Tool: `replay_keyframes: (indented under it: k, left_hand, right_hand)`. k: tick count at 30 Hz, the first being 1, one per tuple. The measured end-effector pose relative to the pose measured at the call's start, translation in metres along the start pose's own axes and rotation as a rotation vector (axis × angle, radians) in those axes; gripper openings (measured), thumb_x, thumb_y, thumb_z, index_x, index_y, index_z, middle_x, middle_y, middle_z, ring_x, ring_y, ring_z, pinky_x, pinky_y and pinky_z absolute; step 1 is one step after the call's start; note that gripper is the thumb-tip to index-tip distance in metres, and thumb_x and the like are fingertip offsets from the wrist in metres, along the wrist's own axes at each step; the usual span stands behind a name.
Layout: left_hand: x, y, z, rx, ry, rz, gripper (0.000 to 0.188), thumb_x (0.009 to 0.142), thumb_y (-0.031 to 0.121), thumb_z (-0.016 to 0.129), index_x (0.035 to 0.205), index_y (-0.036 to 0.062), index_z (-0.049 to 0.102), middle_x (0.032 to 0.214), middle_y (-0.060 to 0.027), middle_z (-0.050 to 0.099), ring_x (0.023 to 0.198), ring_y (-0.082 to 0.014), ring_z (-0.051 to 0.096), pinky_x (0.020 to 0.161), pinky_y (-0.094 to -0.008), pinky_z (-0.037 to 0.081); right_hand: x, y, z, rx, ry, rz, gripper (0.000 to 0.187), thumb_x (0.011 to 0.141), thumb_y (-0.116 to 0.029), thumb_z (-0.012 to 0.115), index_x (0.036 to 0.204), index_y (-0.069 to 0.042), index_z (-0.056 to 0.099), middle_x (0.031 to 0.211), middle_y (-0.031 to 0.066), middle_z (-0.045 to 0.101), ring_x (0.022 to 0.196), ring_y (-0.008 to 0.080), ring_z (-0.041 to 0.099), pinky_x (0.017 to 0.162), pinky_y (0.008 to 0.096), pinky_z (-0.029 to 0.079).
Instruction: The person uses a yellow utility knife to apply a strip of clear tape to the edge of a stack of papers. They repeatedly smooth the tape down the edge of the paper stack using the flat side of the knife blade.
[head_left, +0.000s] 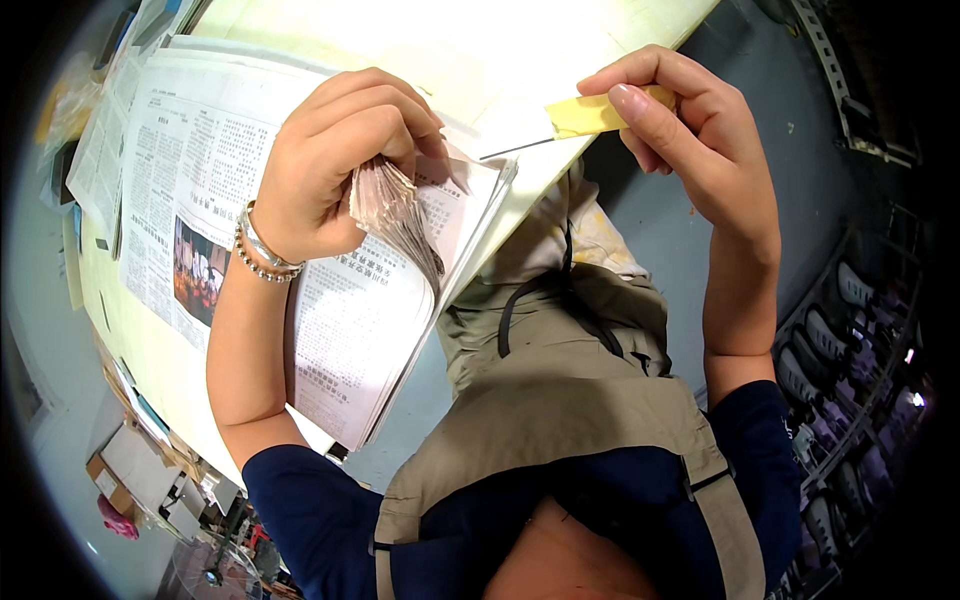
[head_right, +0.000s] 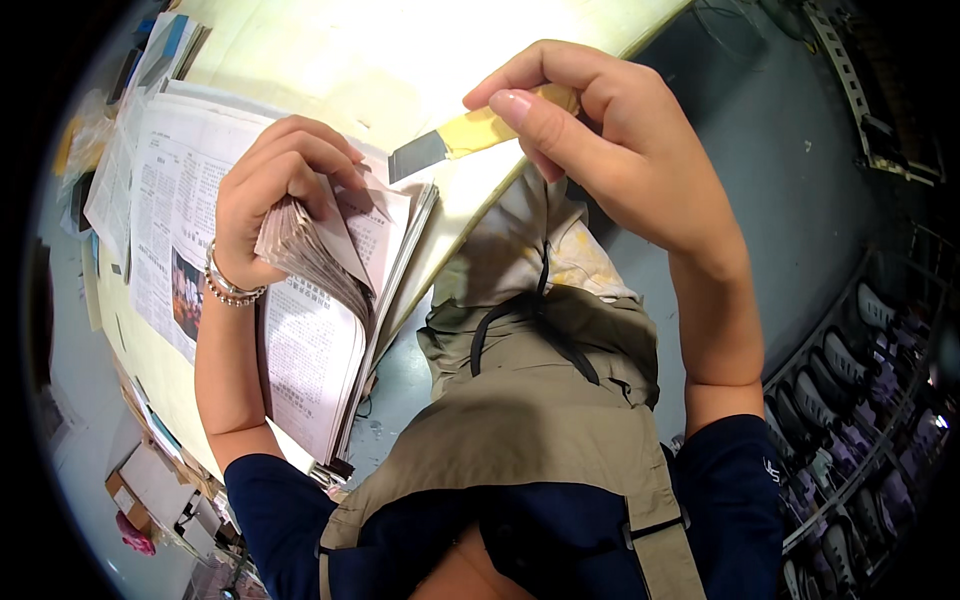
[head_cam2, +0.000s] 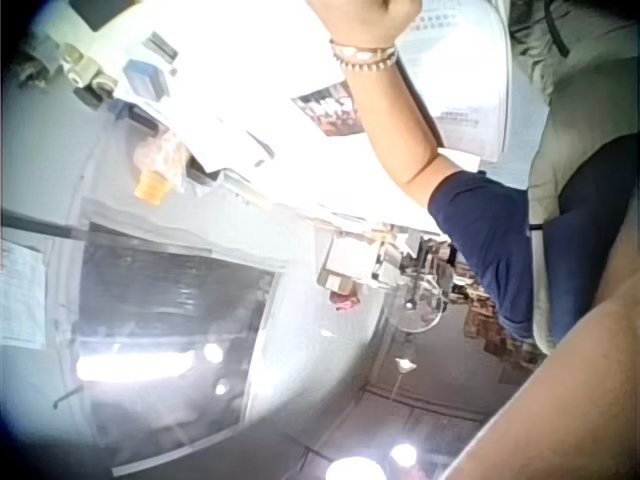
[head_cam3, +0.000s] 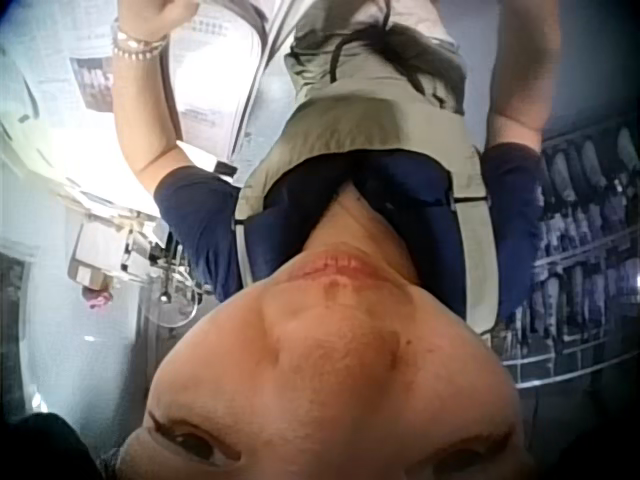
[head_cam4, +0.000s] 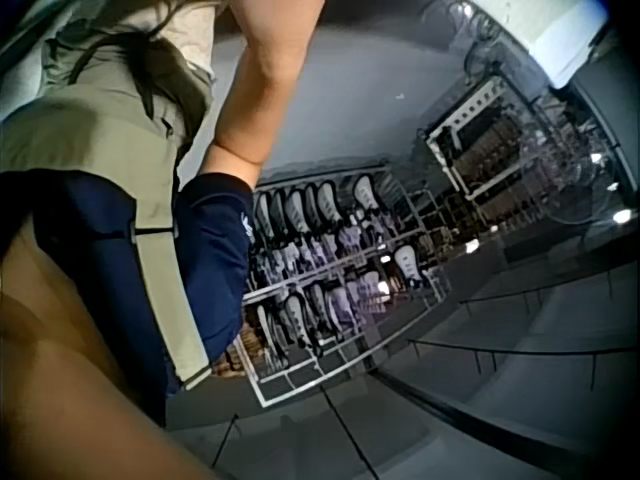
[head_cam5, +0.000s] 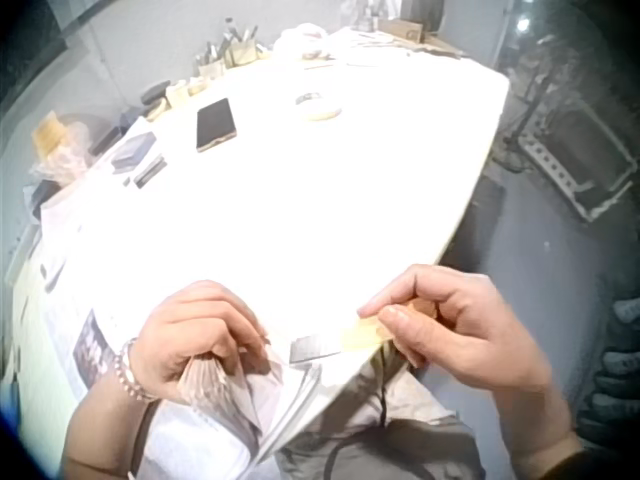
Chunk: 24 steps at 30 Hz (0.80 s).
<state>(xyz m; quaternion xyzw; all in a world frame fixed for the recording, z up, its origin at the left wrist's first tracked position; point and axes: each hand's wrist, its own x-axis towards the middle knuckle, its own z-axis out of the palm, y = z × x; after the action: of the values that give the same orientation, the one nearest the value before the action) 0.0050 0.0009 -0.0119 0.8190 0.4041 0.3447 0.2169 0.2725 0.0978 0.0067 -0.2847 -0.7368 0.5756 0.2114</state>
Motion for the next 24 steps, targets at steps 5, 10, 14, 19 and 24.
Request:
replay_keyframes:
  k: [5,10,14,19,24]
  left_hand:
    - [0.000,-0.001,-0.001,-0.017,-0.013,-0.001,0.033,0.076,0.032,0.070,0.064,0.0099,0.048,0.080,-0.0115,0.066,0.079,-0.0270,0.062,0.072,-0.0351,0.050]
    - [0.000,0.000,0.000,-0.025,-0.019,-0.015,0.033,0.076,0.032,0.069,0.064,0.0097,0.048,0.082,-0.0117,0.066,0.079,-0.0263,0.062,0.070,-0.0341,0.049]
    - [0.001,0.001,-0.001,-0.027,-0.026,-0.025,0.032,0.077,0.032,0.068,0.065,0.0093,0.049,0.083,-0.0120,0.066,0.080,-0.0257,0.062,0.070,-0.0333,0.048]
    - [0.002,0.003,0.000,-0.024,-0.036,-0.056,0.032,0.077,0.034,0.065,0.066,0.0085,0.050,0.087,-0.0134,0.067,0.080,-0.0253,0.062,0.072,-0.0328,0.048]
    - [0.002,0.002,0.001,-0.056,-0.049,-0.087,0.043,0.079,0.049,0.057,0.067,0.0086,0.051,0.095,-0.0167,0.069,0.081,-0.0264,0.061,0.075,-0.0338,0.048]
  right_hand:
    - [0.005,0.003,-0.001,-0.008,-0.003,-0.023,0.023,0.096,-0.018,0.052,0.102,0.000,0.065,0.059,-0.0051,0.042,0.054,0.0023,0.035,0.049,0.0203,0.024]
    - [0.009,0.000,0.000,0.003,-0.057,-0.035,0.023,0.095,-0.017,0.053,0.100,0.002,0.065,0.066,-0.0045,0.049,0.058,0.0017,0.039,0.052,0.0192,0.030]
    - [0.013,-0.004,-0.002,0.002,-0.127,-0.022,0.023,0.094,-0.017,0.053,0.098,0.003,0.064,0.073,-0.0022,0.056,0.063,0.0020,0.044,0.057,0.0188,0.035]
    - [0.030,0.004,-0.003,0.023,-0.269,0.067,0.025,0.094,-0.023,0.054,0.098,-0.001,0.065,0.065,-0.0070,0.044,0.057,0.0009,0.034,0.050,0.0194,0.024]
    - [0.050,0.012,0.010,0.127,-0.505,0.134,0.024,0.094,-0.024,0.054,0.098,-0.003,0.065,0.062,-0.0093,0.039,0.054,0.0000,0.029,0.048,0.0196,0.019]
